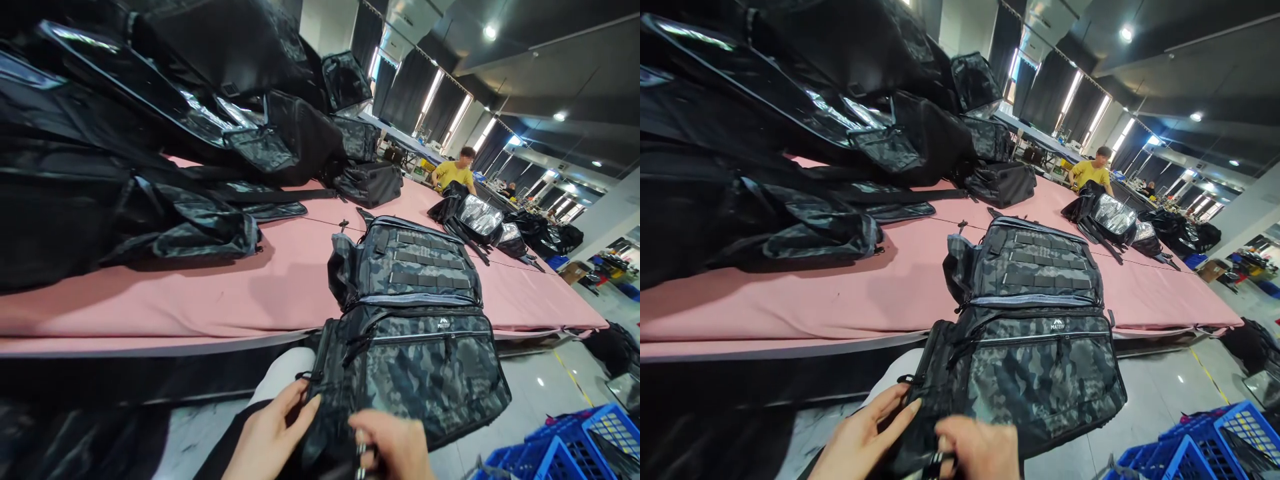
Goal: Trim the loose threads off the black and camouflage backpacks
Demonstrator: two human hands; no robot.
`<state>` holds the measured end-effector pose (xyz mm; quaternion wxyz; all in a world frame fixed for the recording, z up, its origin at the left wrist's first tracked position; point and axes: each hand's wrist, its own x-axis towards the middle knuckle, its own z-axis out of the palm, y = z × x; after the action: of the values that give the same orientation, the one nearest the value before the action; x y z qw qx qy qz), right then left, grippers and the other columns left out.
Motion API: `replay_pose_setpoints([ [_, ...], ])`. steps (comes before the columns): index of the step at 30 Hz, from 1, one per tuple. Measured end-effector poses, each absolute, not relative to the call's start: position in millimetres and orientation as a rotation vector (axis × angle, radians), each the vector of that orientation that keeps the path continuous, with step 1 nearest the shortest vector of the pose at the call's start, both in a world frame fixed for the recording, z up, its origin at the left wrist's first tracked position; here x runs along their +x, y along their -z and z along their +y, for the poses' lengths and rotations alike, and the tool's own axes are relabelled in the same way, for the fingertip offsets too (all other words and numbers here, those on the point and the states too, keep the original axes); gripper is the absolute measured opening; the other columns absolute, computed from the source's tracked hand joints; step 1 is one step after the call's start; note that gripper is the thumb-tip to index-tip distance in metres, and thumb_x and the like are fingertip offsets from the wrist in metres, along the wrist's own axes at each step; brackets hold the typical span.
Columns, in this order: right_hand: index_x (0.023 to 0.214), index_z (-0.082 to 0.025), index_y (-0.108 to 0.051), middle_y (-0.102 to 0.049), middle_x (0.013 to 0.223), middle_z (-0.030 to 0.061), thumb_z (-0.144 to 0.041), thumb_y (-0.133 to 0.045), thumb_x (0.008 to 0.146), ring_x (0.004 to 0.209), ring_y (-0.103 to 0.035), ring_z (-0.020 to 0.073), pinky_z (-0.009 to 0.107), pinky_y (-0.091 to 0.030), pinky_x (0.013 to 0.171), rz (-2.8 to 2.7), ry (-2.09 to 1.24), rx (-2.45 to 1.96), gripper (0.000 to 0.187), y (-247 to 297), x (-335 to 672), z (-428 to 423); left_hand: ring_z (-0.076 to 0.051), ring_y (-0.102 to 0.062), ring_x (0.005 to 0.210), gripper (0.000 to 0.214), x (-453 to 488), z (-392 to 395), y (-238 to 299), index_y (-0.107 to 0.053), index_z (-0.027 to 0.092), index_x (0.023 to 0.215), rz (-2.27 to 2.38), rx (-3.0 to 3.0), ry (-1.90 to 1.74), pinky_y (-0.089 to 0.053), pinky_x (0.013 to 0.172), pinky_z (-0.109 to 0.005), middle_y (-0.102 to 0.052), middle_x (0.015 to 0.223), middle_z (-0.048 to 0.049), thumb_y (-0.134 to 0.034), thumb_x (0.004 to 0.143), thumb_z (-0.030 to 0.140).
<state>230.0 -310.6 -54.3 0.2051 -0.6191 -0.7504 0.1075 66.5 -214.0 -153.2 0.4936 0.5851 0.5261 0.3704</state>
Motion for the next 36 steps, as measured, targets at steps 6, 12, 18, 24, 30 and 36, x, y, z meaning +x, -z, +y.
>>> replay_pose_setpoints([
  [6, 0.132, -0.016, -0.043, -0.072, 0.079, 0.005, -0.021, -0.052, 0.078, 0.07, -0.069, 0.0211, 0.025, -0.046, 0.062, -2.227, -0.035, -2.004, 0.056, 29.4, 234.4, -235.0, -0.016, -0.061, 0.054, 0.034, 65.2, -219.8, 138.4, -0.058, 0.024, 0.087, 1.393, 1.597, -0.878, -0.051, 0.055, -0.025, -0.067, 0.072, 0.0028, -0.056, 0.071, 0.054],
  [12, 0.085, -0.021, -0.059, -0.065, 0.063, -0.0026, -0.013, -0.046, 0.075, 0.058, -0.063, 0.0149, 0.021, -0.036, 0.056, -1.863, 0.064, -1.992, 0.018, 21.9, 259.0, -218.9, -0.024, -0.059, 0.097, 0.036, 67.3, -211.7, 132.0, -0.054, 0.02, 0.108, 1.38, 2.011, -1.406, -0.048, 0.086, -0.038, -0.06, 0.106, -0.0097, -0.053, 0.082, 0.045],
  [18, 0.082, -0.021, -0.058, -0.059, 0.056, -0.0039, -0.019, -0.046, 0.078, 0.049, -0.055, 0.014, 0.021, -0.034, 0.053, -1.682, 0.003, -2.033, 0.013, 29.1, 287.1, -227.0, -0.021, -0.057, 0.092, 0.017, 89.3, -191.0, 119.6, -0.064, 0.023, 0.1, 1.257, 2.445, -1.426, -0.043, 0.08, -0.035, -0.066, 0.097, -0.0056, -0.053, 0.086, 0.024],
  [24, 0.096, -0.02, -0.054, -0.064, 0.067, -0.0012, -0.026, -0.05, 0.083, 0.062, -0.063, 0.0167, 0.022, -0.039, 0.059, -1.71, -0.081, -2.031, 0.015, 26.5, 277.9, -236.7, -0.019, -0.055, 0.079, 0.015, 94.3, -179.7, 117.7, -0.063, 0.019, 0.078, 1.268, 2.403, -1.478, -0.04, 0.068, -0.031, -0.066, 0.083, -0.0044, -0.051, 0.087, 0.021],
  [30, 0.101, -0.021, -0.053, -0.064, 0.07, -0.0013, -0.033, -0.048, 0.088, 0.062, -0.062, 0.0159, 0.023, -0.036, 0.058, -2.004, -0.062, -1.97, 0.018, 10.1, 259.2, -247.3, -0.018, -0.053, 0.076, 0.025, 92.6, -175.7, 116.4, -0.057, 0.019, 0.069, 1.191, 2.172, -1.457, -0.043, 0.071, -0.031, -0.061, 0.076, -0.0044, -0.045, 0.089, 0.026],
  [36, 0.082, -0.022, -0.052, -0.063, 0.075, 0.0001, -0.022, -0.051, 0.085, 0.065, -0.061, 0.0156, 0.024, -0.03, 0.052, -2.4, 0.116, -1.956, 0.004, 11.2, 243.4, -252.6, -0.018, -0.054, 0.079, 0.028, 92.8, -171.4, 116.5, -0.056, 0.021, 0.066, 1.153, 1.995, -1.395, -0.044, 0.075, -0.03, -0.059, 0.076, -0.0028, -0.045, 0.088, 0.036],
])
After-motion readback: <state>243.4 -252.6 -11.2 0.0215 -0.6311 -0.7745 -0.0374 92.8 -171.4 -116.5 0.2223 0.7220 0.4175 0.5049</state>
